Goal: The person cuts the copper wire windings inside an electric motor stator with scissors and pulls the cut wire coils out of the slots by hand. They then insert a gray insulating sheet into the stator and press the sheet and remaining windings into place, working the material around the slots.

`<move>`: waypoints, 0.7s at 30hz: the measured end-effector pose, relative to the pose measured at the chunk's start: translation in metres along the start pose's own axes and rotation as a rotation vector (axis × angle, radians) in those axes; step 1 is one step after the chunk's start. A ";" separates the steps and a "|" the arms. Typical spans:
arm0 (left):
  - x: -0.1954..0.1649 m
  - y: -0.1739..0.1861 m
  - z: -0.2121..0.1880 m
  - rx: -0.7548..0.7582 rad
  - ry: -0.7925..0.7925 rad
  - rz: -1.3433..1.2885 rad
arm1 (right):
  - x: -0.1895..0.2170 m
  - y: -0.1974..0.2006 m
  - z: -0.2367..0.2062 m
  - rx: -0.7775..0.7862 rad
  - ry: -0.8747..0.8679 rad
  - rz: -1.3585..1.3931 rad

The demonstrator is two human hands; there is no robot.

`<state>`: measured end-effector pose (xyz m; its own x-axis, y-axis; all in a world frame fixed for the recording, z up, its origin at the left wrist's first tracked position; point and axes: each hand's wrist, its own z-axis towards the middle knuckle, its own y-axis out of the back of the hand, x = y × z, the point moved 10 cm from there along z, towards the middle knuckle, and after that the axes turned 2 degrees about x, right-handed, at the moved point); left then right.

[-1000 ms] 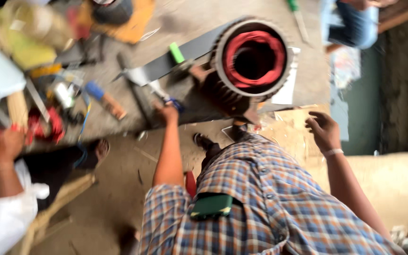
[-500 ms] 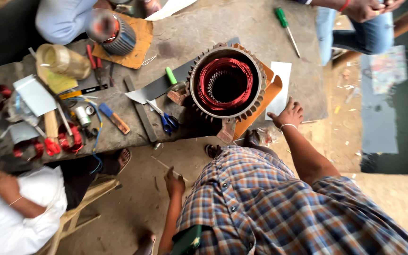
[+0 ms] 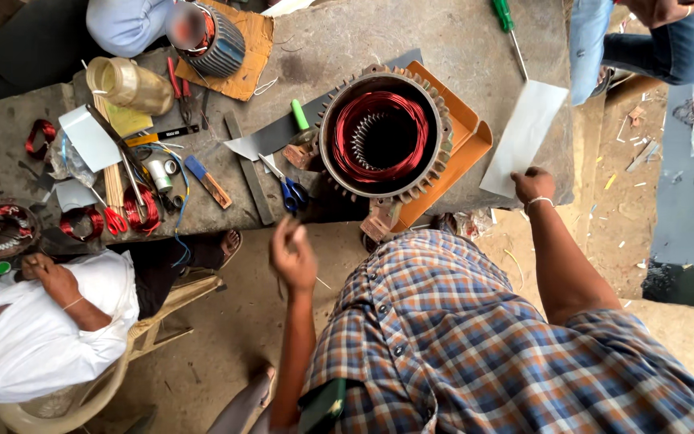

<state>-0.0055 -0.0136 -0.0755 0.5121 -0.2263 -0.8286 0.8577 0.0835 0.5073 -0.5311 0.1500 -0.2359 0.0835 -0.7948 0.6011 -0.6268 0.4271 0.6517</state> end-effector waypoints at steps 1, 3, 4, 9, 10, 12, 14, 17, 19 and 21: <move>-0.050 -0.025 0.017 0.085 -0.255 0.061 | 0.001 0.003 -0.002 -0.010 0.023 -0.026; -0.106 -0.085 0.037 0.325 -0.318 0.064 | -0.008 0.001 -0.007 0.017 -0.040 0.214; -0.117 -0.121 0.047 0.462 -0.232 0.106 | -0.011 0.001 -0.011 0.030 -0.072 0.337; -0.137 -0.232 0.049 0.915 -0.187 0.389 | -0.002 0.022 -0.029 0.011 0.053 0.321; -0.134 -0.240 0.048 0.920 -0.211 0.413 | -0.002 0.029 -0.031 -0.019 0.073 0.184; -0.124 -0.252 0.042 0.942 -0.255 0.465 | 0.006 0.039 -0.034 0.004 0.213 0.105; -0.115 -0.258 0.042 0.929 -0.269 0.461 | 0.005 0.038 -0.036 0.129 0.260 0.235; -0.110 -0.267 0.040 0.981 -0.331 0.458 | 0.007 0.028 -0.047 0.385 0.234 0.638; -0.112 -0.270 0.040 1.027 -0.377 0.446 | 0.014 0.030 -0.057 0.454 0.271 0.755; -0.115 -0.272 0.039 1.061 -0.414 0.421 | -0.003 0.048 -0.054 0.243 0.123 0.700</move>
<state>-0.2992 -0.0480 -0.1086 0.5219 -0.6820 -0.5124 0.0650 -0.5672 0.8210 -0.5197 0.1961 -0.1811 -0.3204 -0.3121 0.8944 -0.7172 0.6967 -0.0137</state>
